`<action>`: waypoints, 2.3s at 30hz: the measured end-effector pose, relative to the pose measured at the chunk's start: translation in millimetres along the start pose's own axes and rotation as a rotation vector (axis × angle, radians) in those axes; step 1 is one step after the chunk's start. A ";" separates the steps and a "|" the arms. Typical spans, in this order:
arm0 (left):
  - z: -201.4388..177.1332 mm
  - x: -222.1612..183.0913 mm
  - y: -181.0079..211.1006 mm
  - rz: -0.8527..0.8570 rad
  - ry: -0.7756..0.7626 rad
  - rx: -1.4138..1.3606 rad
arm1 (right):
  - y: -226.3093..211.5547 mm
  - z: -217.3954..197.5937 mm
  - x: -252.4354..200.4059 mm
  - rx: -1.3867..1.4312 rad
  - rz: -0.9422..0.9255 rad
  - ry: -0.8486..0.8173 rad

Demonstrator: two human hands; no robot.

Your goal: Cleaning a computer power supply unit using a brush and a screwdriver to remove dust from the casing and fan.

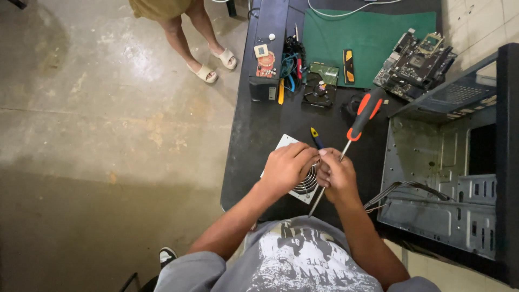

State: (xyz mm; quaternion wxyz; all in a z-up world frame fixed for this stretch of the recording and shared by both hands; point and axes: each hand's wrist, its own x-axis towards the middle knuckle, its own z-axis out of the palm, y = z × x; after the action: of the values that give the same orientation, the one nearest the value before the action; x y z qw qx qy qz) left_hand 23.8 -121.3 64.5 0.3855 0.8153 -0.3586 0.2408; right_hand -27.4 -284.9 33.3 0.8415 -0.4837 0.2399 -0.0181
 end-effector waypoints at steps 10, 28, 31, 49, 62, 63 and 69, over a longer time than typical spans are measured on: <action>5.3 2.7 -19.5 0.103 -0.123 0.054 | -7.9 7.5 6.5 -0.063 0.063 0.025; -32.7 38.2 -24.9 0.057 -0.341 0.008 | -12.2 10.4 8.1 -0.133 0.159 -0.103; -26.7 28.4 -23.9 0.012 -0.249 -0.043 | -6.6 8.1 11.0 -0.027 0.200 -0.170; -44.1 46.7 -26.0 -0.033 -0.249 -0.259 | -15.3 3.1 25.8 -0.007 0.116 -0.222; -60.2 178.7 -210.6 -0.296 -0.392 0.167 | -38.2 0.8 3.1 -0.233 0.152 -0.164; -51.8 183.8 -223.3 -0.295 -0.395 0.168 | -36.7 -3.3 4.1 -0.230 0.153 -0.163; -5.5 200.4 -276.0 -0.401 -0.676 0.244 | -34.1 -16.3 1.0 -0.224 0.131 -0.122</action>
State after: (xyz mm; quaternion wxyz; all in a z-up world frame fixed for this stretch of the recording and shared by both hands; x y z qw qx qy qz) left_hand 361.4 -74.0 76.0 0.1859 0.9419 -0.2680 -0.0799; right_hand -26.4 -316.4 54.2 0.7948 -0.5579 0.2198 0.0934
